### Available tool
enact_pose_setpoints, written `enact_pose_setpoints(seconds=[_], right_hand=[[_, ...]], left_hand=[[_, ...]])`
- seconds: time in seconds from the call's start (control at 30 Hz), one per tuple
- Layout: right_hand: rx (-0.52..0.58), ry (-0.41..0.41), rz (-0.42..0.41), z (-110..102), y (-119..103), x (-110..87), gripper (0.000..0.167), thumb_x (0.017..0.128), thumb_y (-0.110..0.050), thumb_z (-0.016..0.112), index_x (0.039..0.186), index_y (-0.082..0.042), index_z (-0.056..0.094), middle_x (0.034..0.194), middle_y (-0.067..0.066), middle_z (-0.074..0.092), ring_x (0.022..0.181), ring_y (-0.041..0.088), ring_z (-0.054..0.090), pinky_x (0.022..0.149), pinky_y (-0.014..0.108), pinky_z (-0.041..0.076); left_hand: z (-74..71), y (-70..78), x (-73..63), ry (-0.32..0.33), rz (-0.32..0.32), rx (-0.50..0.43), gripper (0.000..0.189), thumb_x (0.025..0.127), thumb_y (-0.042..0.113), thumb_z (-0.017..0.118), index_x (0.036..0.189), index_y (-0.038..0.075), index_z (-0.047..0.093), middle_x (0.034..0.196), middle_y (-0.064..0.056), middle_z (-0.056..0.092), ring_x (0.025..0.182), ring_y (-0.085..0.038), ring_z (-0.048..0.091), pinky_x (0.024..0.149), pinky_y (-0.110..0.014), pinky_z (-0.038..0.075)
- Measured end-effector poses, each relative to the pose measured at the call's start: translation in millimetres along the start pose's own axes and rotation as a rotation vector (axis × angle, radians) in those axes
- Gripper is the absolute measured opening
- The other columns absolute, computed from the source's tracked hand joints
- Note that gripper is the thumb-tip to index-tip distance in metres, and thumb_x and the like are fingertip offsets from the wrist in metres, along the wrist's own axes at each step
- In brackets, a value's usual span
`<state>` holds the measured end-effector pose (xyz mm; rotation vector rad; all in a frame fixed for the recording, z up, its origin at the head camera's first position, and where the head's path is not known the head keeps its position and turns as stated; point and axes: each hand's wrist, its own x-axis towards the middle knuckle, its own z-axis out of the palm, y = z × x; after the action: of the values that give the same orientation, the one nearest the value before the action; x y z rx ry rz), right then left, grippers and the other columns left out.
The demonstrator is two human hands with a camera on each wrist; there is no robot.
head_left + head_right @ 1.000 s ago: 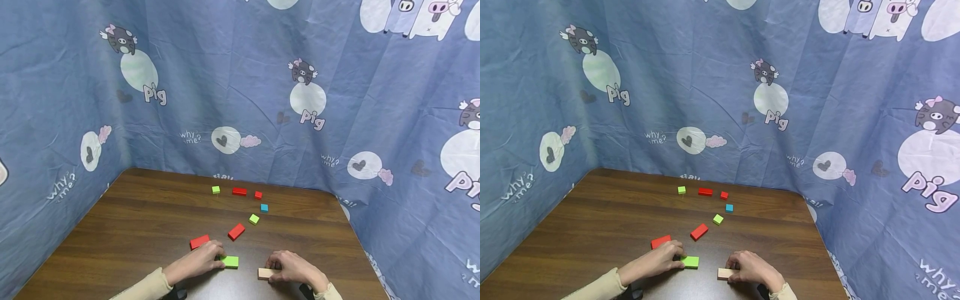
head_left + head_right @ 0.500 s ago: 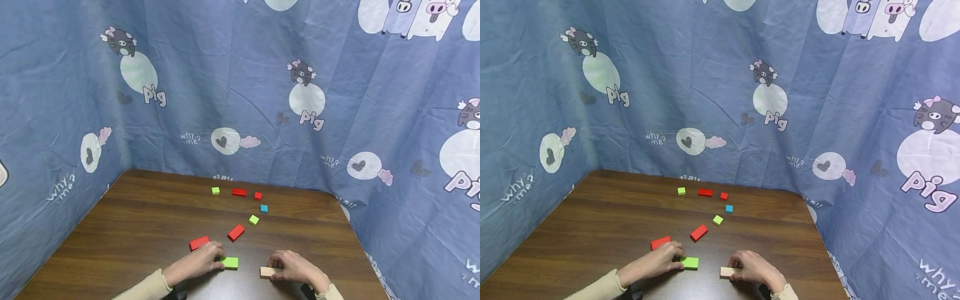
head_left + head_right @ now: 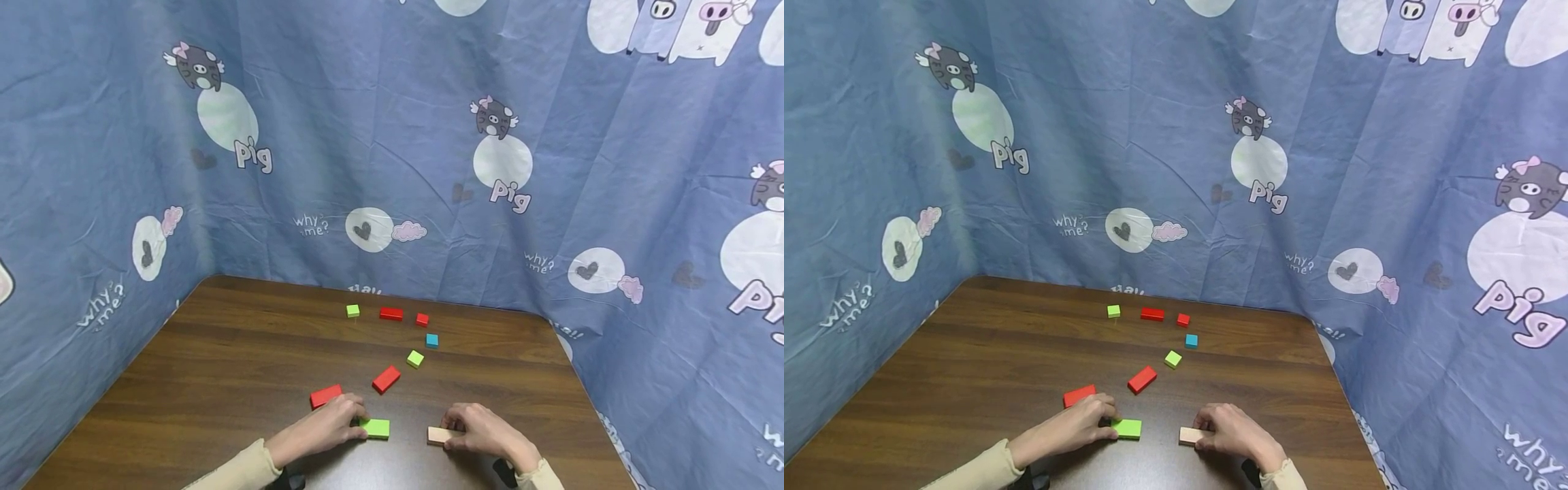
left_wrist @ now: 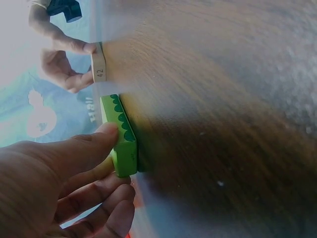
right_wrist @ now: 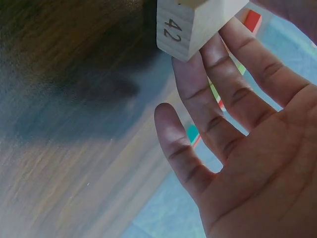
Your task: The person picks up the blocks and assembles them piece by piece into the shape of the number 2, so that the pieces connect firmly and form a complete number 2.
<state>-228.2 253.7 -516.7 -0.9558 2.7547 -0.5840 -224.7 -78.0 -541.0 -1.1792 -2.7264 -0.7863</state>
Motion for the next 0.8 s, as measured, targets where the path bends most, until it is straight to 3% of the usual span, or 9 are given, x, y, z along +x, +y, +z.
enact_pose_setpoints(seconds=[0.8], right_hand=[[-0.035, 0.021, -0.076, 8.9, -8.5, 23.8, 0.019, 0.078, -0.030, 0.078, 0.091, -0.021, 0.067, 0.084, -0.014, 0.059, 0.072, 0.000, 0.050, 0.066, 0.017, 0.040]], left_hand=[[0.8, -1.1, -1.1, 0.011, 0.010, -0.010, 0.012, 0.079, 0.020, 0.078, 0.085, 0.011, 0.073, 0.077, 0.007, 0.060, 0.072, 0.001, 0.051, 0.064, -0.017, 0.044]])
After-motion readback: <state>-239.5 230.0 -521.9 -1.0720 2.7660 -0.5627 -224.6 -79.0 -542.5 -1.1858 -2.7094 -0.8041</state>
